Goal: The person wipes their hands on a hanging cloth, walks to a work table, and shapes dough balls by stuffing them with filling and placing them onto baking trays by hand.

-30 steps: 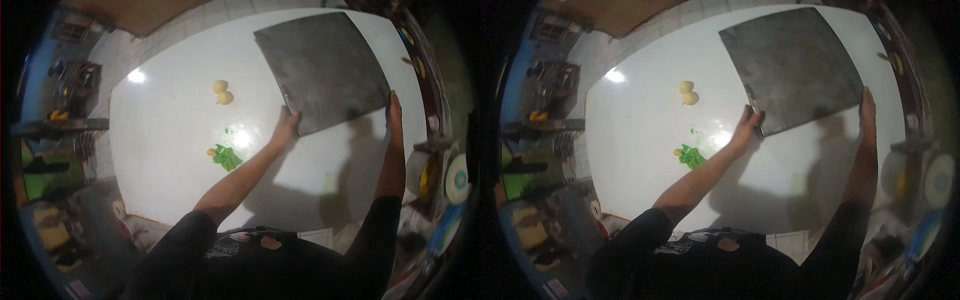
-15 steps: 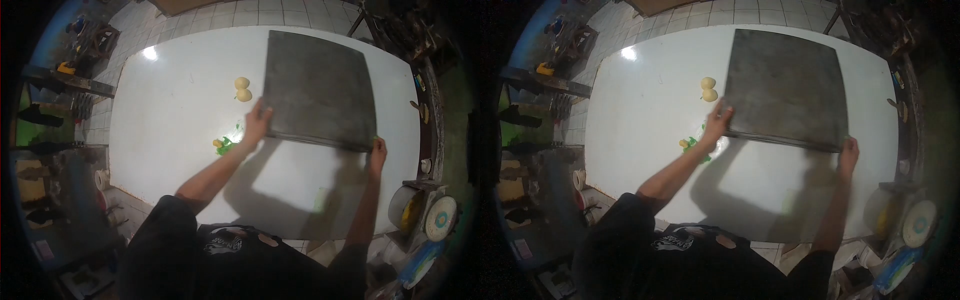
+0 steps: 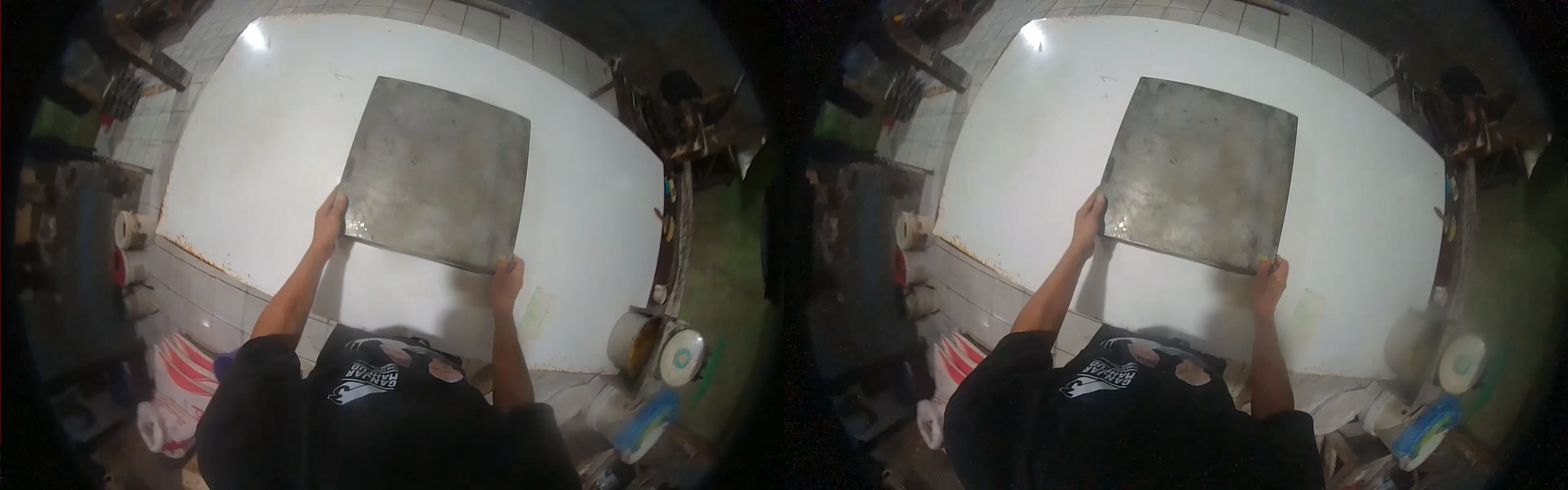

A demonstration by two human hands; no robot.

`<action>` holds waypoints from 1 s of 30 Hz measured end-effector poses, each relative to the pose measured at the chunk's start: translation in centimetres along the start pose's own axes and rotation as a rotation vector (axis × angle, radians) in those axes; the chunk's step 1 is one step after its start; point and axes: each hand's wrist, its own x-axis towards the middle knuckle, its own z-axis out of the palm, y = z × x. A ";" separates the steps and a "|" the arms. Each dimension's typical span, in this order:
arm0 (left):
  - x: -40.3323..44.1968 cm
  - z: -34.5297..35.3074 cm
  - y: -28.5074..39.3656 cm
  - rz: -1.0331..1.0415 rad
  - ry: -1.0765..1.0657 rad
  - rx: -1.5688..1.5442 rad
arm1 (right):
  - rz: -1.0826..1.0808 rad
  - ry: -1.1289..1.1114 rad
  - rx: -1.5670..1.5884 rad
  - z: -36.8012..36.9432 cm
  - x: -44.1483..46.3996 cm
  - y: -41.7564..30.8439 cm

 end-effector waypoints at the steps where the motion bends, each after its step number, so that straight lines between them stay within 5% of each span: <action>1: -0.2 -0.3 -1.3 0.018 0.022 0.000 | -0.008 0.009 -0.042 0.4 -0.6 -0.3; 4: 0.6 -0.8 -4.1 0.105 0.020 0.086 | -0.132 0.027 -0.132 0.9 -1.2 1.3; 6: 3.4 -1.2 -8.1 0.149 0.175 0.538 | -0.070 -0.012 -0.097 1.4 -0.9 0.9; 8: 0.5 -0.3 -4.5 0.325 0.371 0.523 | -0.149 -0.032 -0.239 0.8 0.8 3.4; 11: -3.3 -2.9 -2.1 0.274 0.624 0.509 | -0.278 0.055 0.036 0.0 1.2 -2.7; 13: -8.6 -5.8 -1.6 0.318 0.643 0.451 | -0.552 0.092 -0.109 -1.3 1.9 -5.6; 15: -15.5 -9.1 -1.9 0.274 0.780 0.423 | -0.737 -0.191 -0.041 -0.7 0.9 -10.8; 18: -28.2 -14.3 -5.5 0.175 0.963 0.461 | -0.570 -1.013 0.751 5.3 -3.4 -16.0; 20: -35.9 -16.4 -10.4 0.075 1.096 0.517 | -0.382 -1.343 0.866 7.7 -7.6 -17.9; 21: -37.7 -11.1 -7.2 0.055 1.168 0.537 | -0.165 -1.577 0.959 4.4 -4.3 -21.2; 22: -40.3 -9.5 -8.0 -0.063 1.220 0.419 | -0.159 -1.661 0.949 4.9 -5.1 -21.9; 24: -46.9 -9.6 -9.9 -0.188 1.342 0.245 | 0.200 -2.080 1.118 5.4 -11.0 -24.0; 25: -49.3 -9.4 -11.0 -0.166 1.360 0.027 | 0.128 -2.091 0.988 6.9 -13.4 -24.4; 27: -53.3 -7.5 -13.3 -0.035 1.426 -0.480 | 0.502 -2.138 0.952 8.1 -19.7 -24.8; 30: -57.2 -5.8 -14.6 0.258 1.435 -0.658 | 0.798 -2.330 0.757 9.5 -28.2 -26.9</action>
